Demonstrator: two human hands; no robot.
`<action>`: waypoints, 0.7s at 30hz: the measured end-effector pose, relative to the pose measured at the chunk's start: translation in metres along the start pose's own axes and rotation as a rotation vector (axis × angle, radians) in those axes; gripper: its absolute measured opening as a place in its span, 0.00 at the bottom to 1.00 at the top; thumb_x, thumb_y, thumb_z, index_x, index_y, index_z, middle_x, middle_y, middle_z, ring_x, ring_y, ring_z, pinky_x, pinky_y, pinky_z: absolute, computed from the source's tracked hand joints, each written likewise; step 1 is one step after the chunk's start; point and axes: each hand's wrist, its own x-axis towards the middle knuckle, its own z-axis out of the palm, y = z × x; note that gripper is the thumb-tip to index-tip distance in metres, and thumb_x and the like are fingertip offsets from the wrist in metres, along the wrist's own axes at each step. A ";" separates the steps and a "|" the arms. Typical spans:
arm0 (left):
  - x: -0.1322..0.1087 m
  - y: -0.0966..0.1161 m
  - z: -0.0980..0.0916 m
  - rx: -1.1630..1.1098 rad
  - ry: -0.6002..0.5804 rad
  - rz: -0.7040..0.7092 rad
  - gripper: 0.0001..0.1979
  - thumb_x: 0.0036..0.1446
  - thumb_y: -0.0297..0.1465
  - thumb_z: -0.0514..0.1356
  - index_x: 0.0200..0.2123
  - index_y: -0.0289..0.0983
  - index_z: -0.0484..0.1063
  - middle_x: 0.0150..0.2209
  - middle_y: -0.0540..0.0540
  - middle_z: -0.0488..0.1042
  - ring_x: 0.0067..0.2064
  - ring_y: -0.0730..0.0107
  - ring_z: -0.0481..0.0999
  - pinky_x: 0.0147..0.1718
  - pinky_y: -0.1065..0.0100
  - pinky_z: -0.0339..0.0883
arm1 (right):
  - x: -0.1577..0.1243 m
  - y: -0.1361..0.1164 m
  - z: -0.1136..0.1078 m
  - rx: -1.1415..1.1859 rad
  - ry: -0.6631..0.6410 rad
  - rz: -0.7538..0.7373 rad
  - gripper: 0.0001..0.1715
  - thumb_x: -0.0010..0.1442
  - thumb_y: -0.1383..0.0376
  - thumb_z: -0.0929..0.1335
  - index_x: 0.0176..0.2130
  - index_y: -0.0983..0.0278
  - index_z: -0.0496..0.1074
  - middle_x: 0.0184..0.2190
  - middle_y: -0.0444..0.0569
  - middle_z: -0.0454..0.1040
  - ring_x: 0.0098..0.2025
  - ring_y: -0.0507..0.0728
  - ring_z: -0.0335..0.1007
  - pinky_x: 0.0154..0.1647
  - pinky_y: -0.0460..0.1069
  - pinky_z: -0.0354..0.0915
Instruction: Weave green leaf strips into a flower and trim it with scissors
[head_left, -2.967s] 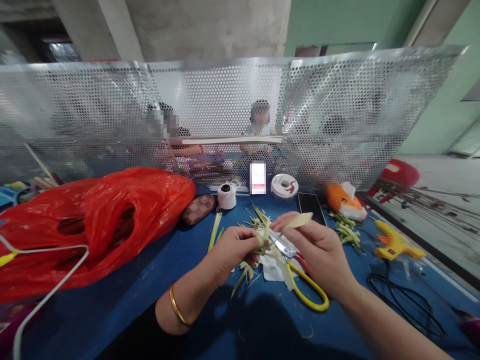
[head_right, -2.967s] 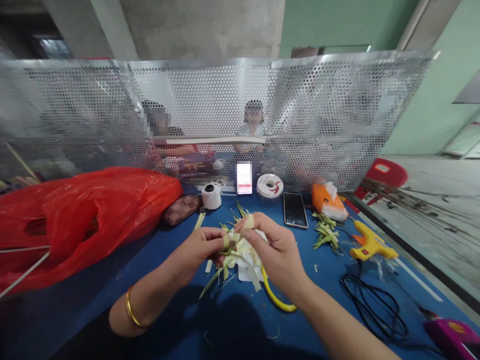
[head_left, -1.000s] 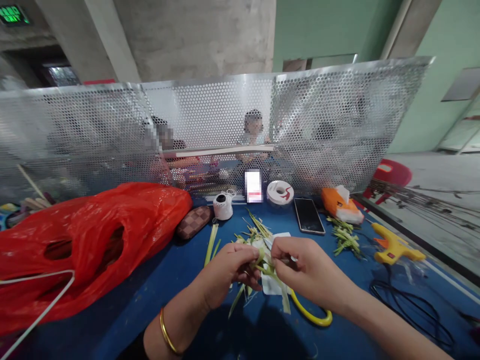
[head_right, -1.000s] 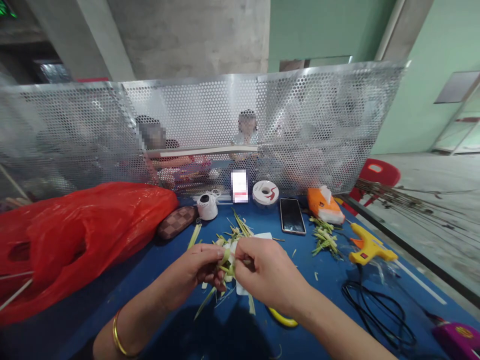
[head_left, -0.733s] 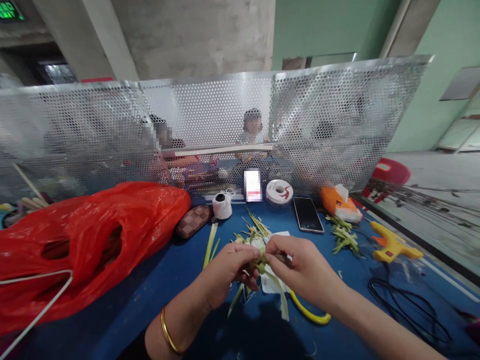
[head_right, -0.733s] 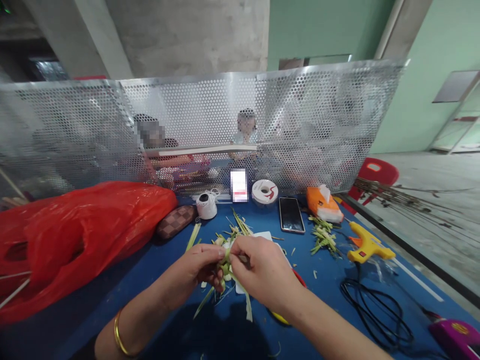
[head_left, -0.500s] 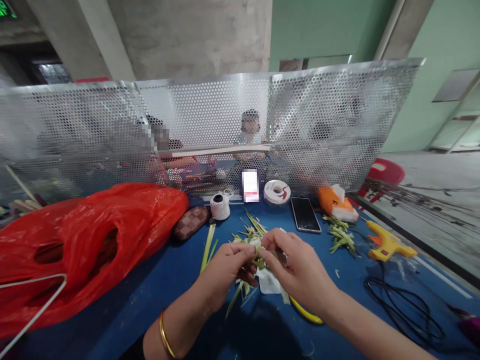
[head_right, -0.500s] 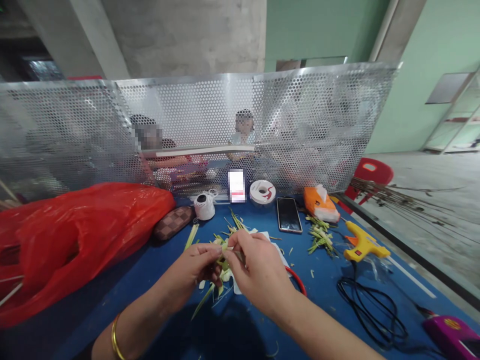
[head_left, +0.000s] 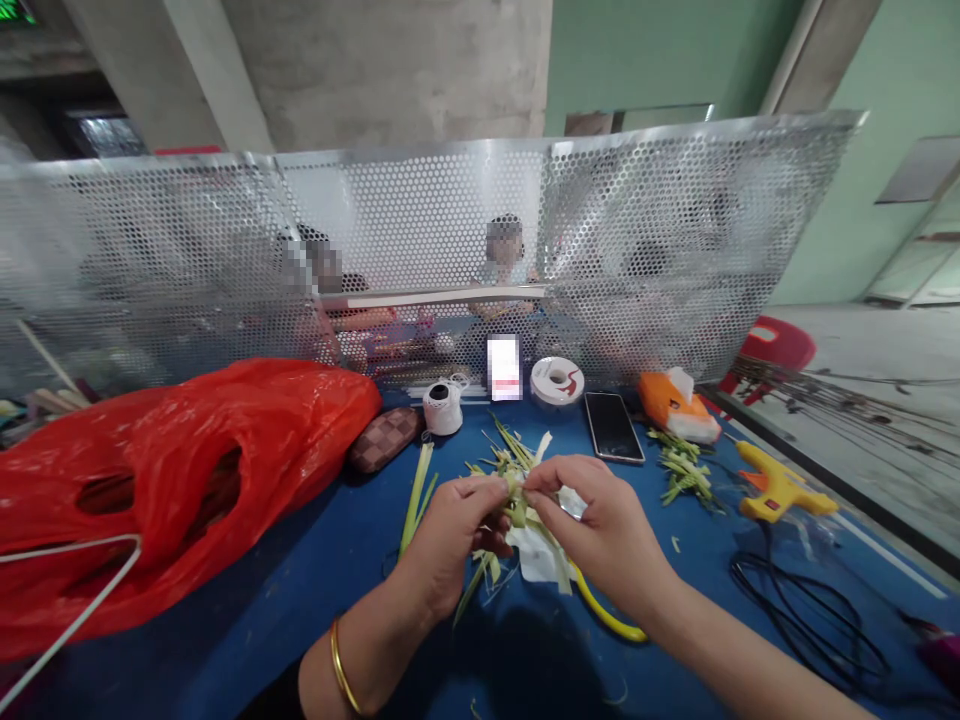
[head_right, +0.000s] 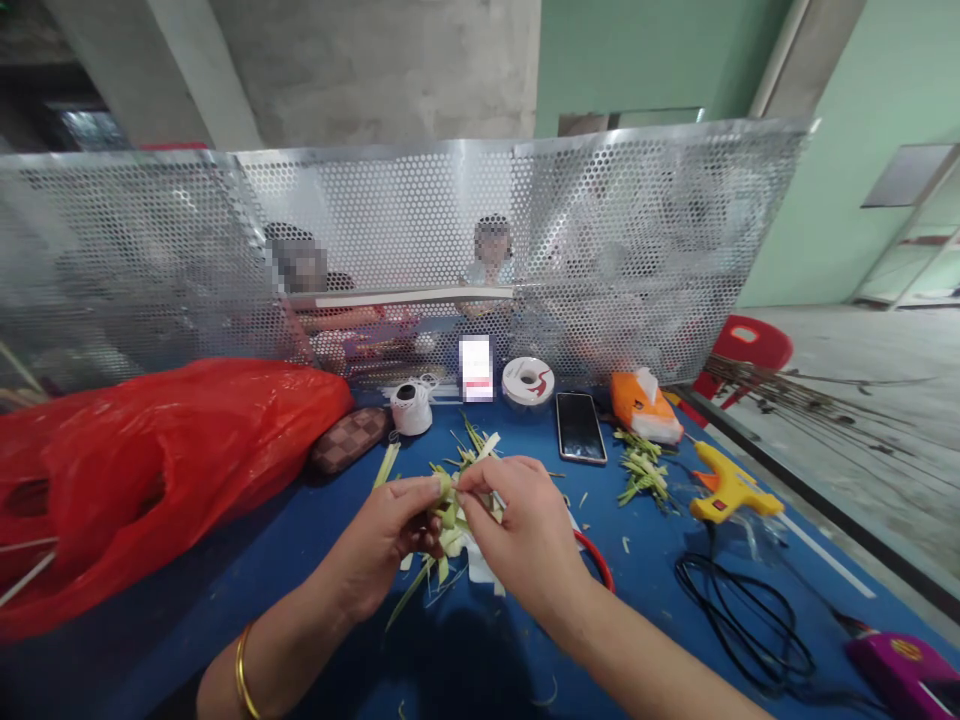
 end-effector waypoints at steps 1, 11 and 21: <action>0.000 -0.001 0.001 0.006 0.001 0.002 0.13 0.47 0.39 0.63 0.24 0.34 0.71 0.20 0.51 0.65 0.22 0.76 0.63 0.22 0.73 0.65 | -0.001 -0.001 0.001 -0.018 0.001 -0.027 0.05 0.57 0.70 0.65 0.31 0.61 0.70 0.28 0.44 0.75 0.34 0.56 0.69 0.41 0.51 0.60; 0.003 0.000 -0.001 -0.026 0.074 0.006 0.12 0.47 0.38 0.62 0.24 0.34 0.70 0.19 0.52 0.66 0.21 0.76 0.63 0.22 0.73 0.63 | 0.004 0.002 -0.008 0.031 -0.013 0.075 0.05 0.59 0.62 0.66 0.36 0.61 0.70 0.35 0.48 0.76 0.40 0.58 0.70 0.42 0.52 0.63; 0.001 0.000 0.001 -0.009 0.069 0.007 0.10 0.48 0.37 0.62 0.23 0.35 0.70 0.20 0.52 0.66 0.22 0.75 0.64 0.22 0.72 0.64 | 0.008 0.000 -0.006 0.201 -0.054 0.201 0.05 0.55 0.65 0.67 0.29 0.62 0.71 0.26 0.44 0.73 0.31 0.54 0.69 0.35 0.48 0.64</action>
